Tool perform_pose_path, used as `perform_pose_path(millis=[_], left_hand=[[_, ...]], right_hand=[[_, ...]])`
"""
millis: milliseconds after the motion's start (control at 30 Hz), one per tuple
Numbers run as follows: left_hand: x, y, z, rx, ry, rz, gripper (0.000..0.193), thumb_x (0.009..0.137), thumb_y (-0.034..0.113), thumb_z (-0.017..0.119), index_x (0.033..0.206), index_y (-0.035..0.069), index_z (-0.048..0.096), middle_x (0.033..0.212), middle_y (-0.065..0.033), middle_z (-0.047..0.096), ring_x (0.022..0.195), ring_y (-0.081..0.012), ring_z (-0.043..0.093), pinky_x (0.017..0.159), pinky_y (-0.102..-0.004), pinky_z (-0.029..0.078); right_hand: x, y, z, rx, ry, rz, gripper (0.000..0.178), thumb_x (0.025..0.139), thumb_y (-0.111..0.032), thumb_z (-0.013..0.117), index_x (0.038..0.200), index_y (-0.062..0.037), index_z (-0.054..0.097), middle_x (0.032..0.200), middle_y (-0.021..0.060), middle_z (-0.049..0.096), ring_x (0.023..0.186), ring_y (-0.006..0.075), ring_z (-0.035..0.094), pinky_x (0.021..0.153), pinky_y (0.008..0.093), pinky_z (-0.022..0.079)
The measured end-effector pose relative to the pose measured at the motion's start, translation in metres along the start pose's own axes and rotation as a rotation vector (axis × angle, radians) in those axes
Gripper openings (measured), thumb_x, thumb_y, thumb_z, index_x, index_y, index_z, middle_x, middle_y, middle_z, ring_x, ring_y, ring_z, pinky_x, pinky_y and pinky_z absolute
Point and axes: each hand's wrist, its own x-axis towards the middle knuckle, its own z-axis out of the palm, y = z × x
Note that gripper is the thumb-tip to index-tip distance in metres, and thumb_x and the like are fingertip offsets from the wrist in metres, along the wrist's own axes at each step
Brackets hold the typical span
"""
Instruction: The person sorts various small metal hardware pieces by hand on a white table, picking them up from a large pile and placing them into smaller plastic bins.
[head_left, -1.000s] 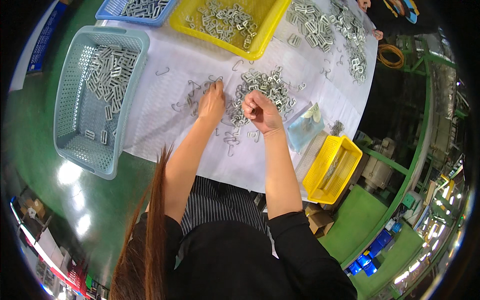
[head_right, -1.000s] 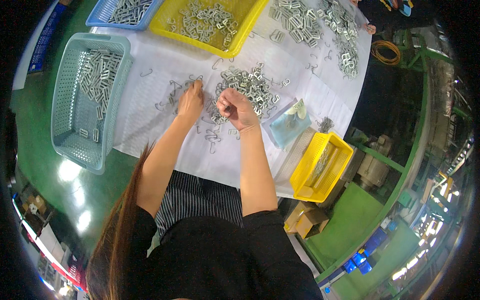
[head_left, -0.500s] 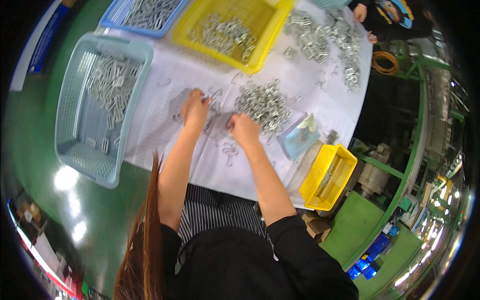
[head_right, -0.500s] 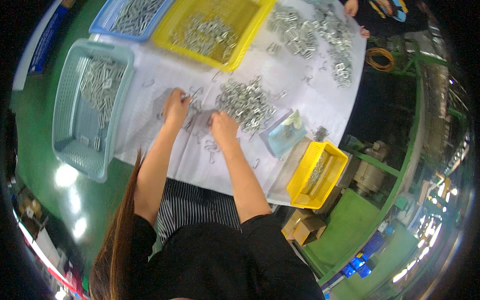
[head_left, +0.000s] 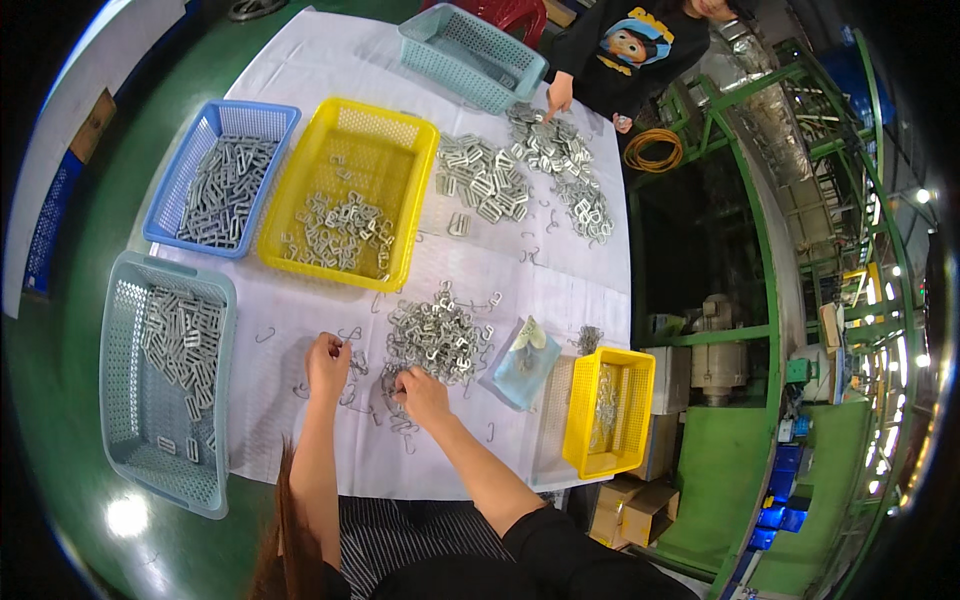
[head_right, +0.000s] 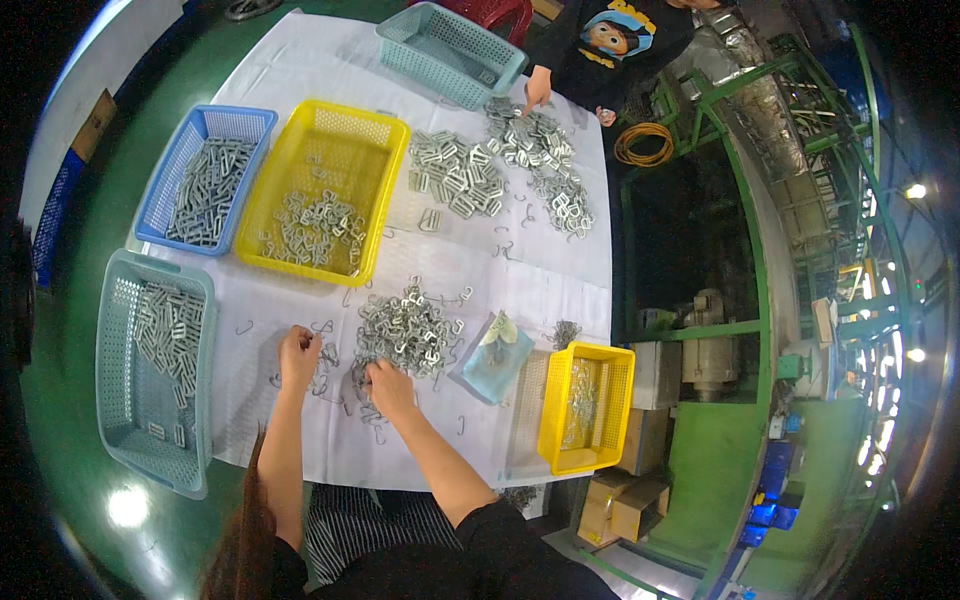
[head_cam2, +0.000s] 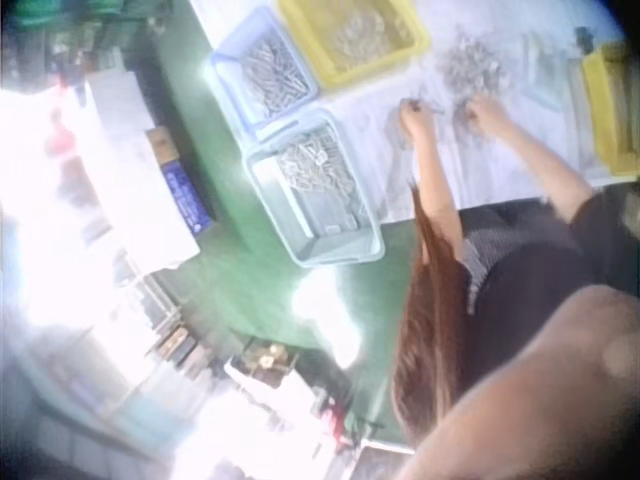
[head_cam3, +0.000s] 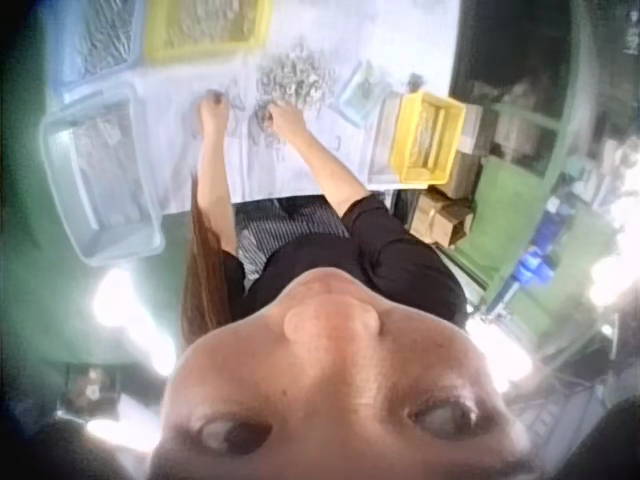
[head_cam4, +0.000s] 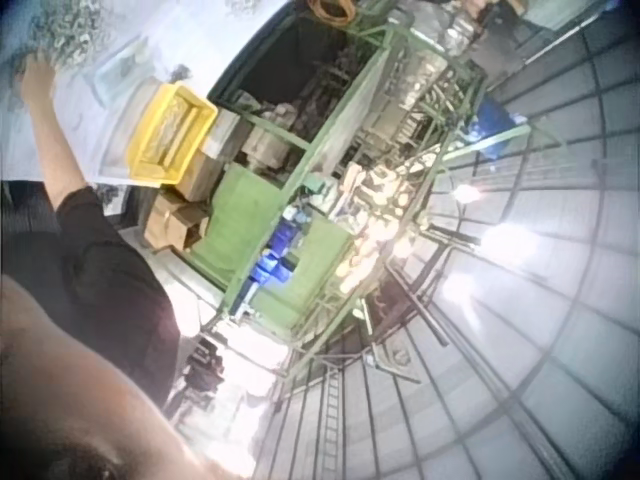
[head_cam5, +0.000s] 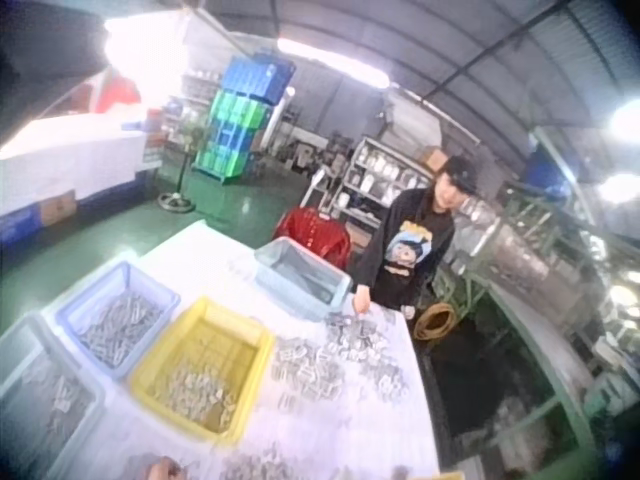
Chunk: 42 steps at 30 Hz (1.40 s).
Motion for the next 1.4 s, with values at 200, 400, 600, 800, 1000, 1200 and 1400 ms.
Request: perform_pose_path(millis=[200, 400, 600, 800, 1000, 1200, 1400], left_hand=[[-0.025, 0.015, -0.033, -1.268, -0.471, -0.231, 0.006, 0.085, 0.009, 0.054, 0.08, 0.008, 0.051, 0.077, -0.0053, 0.056, 0.066, -0.0182, 0.056, 0.053, -0.0276, 0.043], [-0.025, 0.013, -0.027, -1.219, -0.363, -0.383, 0.005, 0.087, 0.011, 0.052, 0.084, 0.007, 0.052, 0.074, -0.0058, 0.055, 0.063, -0.0172, 0.055, 0.051, -0.0281, 0.043], [-0.015, -0.017, 0.025, -0.156, 0.066, 0.169, 0.012, 0.088, 0.014, 0.054, 0.095, 0.004, 0.056, 0.066, -0.005, 0.055, 0.059, -0.0115, 0.056, 0.047, -0.027, 0.042], [-0.039, 0.029, 0.028, -0.651, -0.234, -0.241, 0.016, 0.089, 0.019, 0.057, 0.096, 0.004, 0.059, 0.067, -0.0019, 0.056, 0.066, -0.0111, 0.06, 0.05, -0.0232, 0.045], [-0.031, 0.026, 0.007, -1.151, -0.294, -0.416, 0.024, 0.091, 0.025, 0.053, 0.103, 0.006, 0.059, 0.079, 0.0, 0.057, 0.07, -0.0115, 0.059, 0.051, -0.0204, 0.042], [-0.015, 0.008, -0.005, -0.687, -0.154, -0.255, 0.026, 0.089, 0.027, 0.056, 0.099, 0.004, 0.062, 0.066, -0.0023, 0.058, 0.059, -0.011, 0.055, 0.05, -0.0245, 0.04], [-0.029, 0.02, 0.015, 0.043, 0.088, -0.062, 0.025, 0.076, 0.024, 0.068, 0.095, 0.008, 0.063, 0.073, -0.0109, 0.064, 0.065, -0.0236, 0.061, 0.061, -0.0357, 0.047]], right_hand=[[-0.003, -0.005, 0.004, 0.013, 0.072, 0.091, 0.019, 0.07, -0.024, 0.072, 0.08, -0.0111, 0.062, 0.086, 0.0078, 0.055, 0.078, 0.0292, 0.06, 0.068, 0.0412, 0.049], [-0.003, -0.002, 0.006, 0.057, 0.036, 0.088, 0.014, 0.073, -0.022, 0.067, 0.079, -0.0099, 0.063, 0.084, 0.0085, 0.057, 0.079, 0.0289, 0.06, 0.067, 0.039, 0.048], [-0.012, -0.004, 0.002, 0.05, 0.093, 0.117, 0.015, 0.075, -0.022, 0.066, 0.081, -0.0102, 0.061, 0.089, 0.0056, 0.056, 0.08, 0.0249, 0.06, 0.068, 0.0369, 0.049], [-0.014, 0.005, 0.019, 0.058, 0.128, 0.142, 0.014, 0.071, -0.02, 0.069, 0.076, -0.0091, 0.061, 0.083, 0.0062, 0.058, 0.078, 0.0253, 0.061, 0.066, 0.0372, 0.049], [-0.013, 0.026, 0.016, 0.433, 0.029, 0.238, 0.021, 0.068, -0.022, 0.073, 0.079, -0.0061, 0.065, 0.078, 0.0089, 0.064, 0.07, 0.0236, 0.062, 0.065, 0.0335, 0.048], [-0.014, 0.059, 0.005, 0.802, -0.001, 0.271, 0.027, 0.067, -0.023, 0.077, 0.078, -0.0028, 0.064, 0.072, 0.0054, 0.064, 0.067, 0.0153, 0.059, 0.063, 0.0293, 0.047], [-0.012, 0.059, -0.018, 0.581, 0.189, 0.284, 0.02, 0.069, -0.017, 0.074, 0.082, -0.0071, 0.063, 0.073, 0.0023, 0.06, 0.067, 0.0143, 0.057, 0.061, 0.03, 0.045]])
